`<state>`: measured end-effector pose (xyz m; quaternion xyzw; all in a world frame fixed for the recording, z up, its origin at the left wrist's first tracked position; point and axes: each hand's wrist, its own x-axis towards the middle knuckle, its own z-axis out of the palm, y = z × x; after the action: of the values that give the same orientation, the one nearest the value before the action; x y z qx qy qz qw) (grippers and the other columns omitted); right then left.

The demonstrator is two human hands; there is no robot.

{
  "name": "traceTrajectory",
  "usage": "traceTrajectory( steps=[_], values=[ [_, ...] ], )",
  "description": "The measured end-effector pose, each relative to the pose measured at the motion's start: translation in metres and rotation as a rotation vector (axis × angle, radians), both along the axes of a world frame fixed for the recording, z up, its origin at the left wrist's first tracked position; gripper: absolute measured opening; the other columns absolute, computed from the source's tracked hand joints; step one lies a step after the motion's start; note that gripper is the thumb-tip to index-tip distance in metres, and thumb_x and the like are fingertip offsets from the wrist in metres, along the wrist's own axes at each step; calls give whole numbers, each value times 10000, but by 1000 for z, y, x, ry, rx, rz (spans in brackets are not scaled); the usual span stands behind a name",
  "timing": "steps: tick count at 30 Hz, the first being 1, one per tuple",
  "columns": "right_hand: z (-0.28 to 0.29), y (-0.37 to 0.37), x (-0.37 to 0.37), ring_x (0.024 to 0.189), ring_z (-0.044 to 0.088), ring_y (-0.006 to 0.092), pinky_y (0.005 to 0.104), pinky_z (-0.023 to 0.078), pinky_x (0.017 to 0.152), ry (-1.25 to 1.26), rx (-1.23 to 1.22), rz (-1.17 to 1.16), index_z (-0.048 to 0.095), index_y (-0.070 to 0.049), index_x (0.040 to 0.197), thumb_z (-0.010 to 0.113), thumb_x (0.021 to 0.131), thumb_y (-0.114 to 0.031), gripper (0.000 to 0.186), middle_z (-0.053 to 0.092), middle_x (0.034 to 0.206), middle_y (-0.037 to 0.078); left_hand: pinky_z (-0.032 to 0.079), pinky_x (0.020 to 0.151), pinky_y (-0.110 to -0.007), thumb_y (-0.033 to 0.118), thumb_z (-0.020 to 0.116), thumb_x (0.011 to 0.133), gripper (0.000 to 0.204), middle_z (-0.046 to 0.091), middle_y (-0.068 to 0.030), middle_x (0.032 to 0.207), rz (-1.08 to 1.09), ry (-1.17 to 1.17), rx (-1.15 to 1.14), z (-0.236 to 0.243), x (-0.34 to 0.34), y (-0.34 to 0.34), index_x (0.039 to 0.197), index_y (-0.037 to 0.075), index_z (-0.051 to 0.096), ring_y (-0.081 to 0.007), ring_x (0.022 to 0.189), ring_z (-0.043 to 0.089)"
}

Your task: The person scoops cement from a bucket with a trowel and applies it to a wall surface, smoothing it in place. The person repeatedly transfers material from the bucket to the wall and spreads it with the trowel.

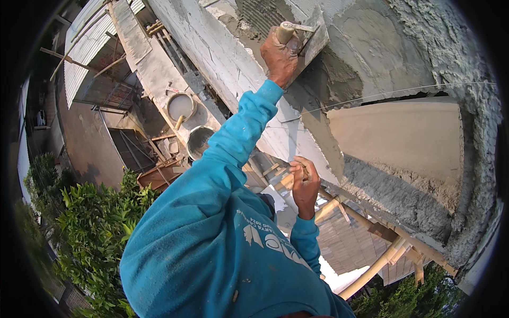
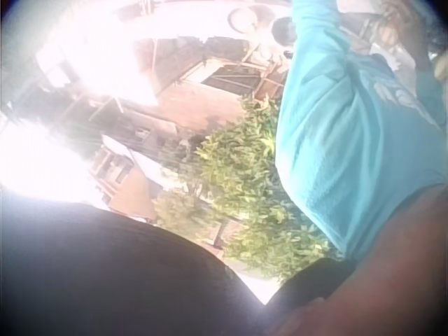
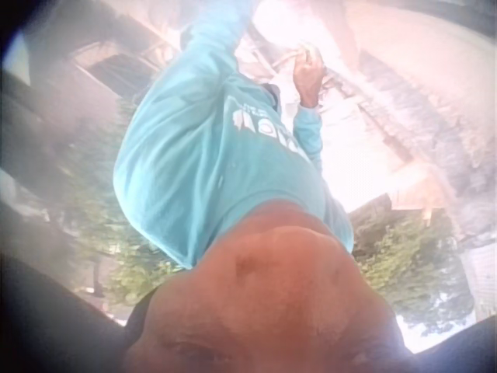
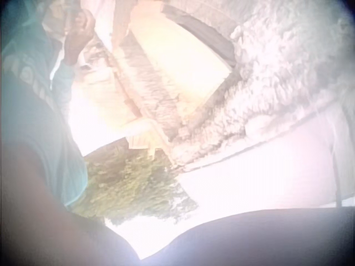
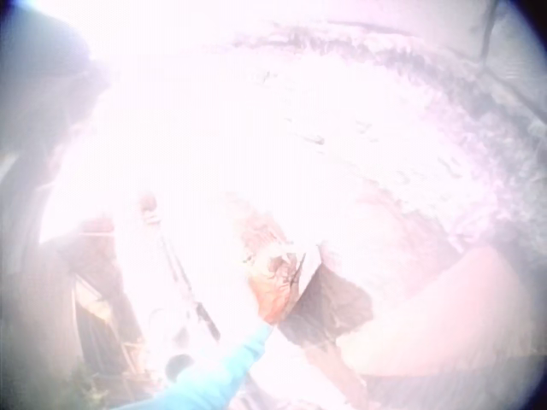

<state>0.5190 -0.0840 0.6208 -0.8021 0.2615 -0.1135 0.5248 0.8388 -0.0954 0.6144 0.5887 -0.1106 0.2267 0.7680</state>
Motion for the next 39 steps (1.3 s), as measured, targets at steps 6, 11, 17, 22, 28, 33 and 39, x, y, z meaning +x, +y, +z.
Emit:
traceTrajectory(
  steps=[6,11,17,22,28,33,39],
  values=[
    [-7,-8,-6,770,666,187,315,525,727,-108,-110,53,653,5,1116,522,945,9,215,703,942,126,495,673,-380,155,776,801,244,648,-111,761,3,57,9,8,-34,-14,927,40,601,-278,676,612],
    [-7,-13,-11,783,663,187,325,524,738,-77,-74,53,650,8,1113,517,948,-9,213,699,926,121,495,684,-395,96,776,786,232,652,-110,766,-42,116,34,15,-60,-19,926,42,600,-300,701,633],
    [1,-21,-13,826,660,185,327,522,754,-52,-36,59,647,12,1126,508,939,-14,234,694,921,120,493,683,-309,276,751,880,267,630,-28,772,-81,152,63,16,-93,-27,931,49,622,-108,725,572],
    [1,-40,-8,864,651,182,331,530,782,-102,-49,11,628,10,1180,515,952,-19,256,684,981,122,494,714,-301,206,719,888,203,635,-19,817,-169,148,13,17,-103,-27,951,48,609,-97,768,568],
    [68,-91,55,937,639,170,304,535,829,-364,-133,-155,598,23,1226,507,981,14,261,658,1084,118,495,722,-311,148,700,888,174,643,-41,851,-294,170,6,24,-105,-20,980,43,596,-120,776,575],
    [74,-86,76,960,651,182,321,549,853,-531,-123,-96,589,55,1208,487,982,30,249,654,1082,142,497,704,-342,81,708,853,183,653,-84,814,-312,194,53,20,-118,-21,976,35,580,-176,717,589],
    [24,-51,79,1111,649,278,391,543,959,-552,-129,-197,558,78,1247,467,975,40,289,639,1197,216,499,713,-364,122,679,891,180,657,-108,860,-489,240,84,24,-129,-14,994,30,563,-194,766,612]
  ],
)
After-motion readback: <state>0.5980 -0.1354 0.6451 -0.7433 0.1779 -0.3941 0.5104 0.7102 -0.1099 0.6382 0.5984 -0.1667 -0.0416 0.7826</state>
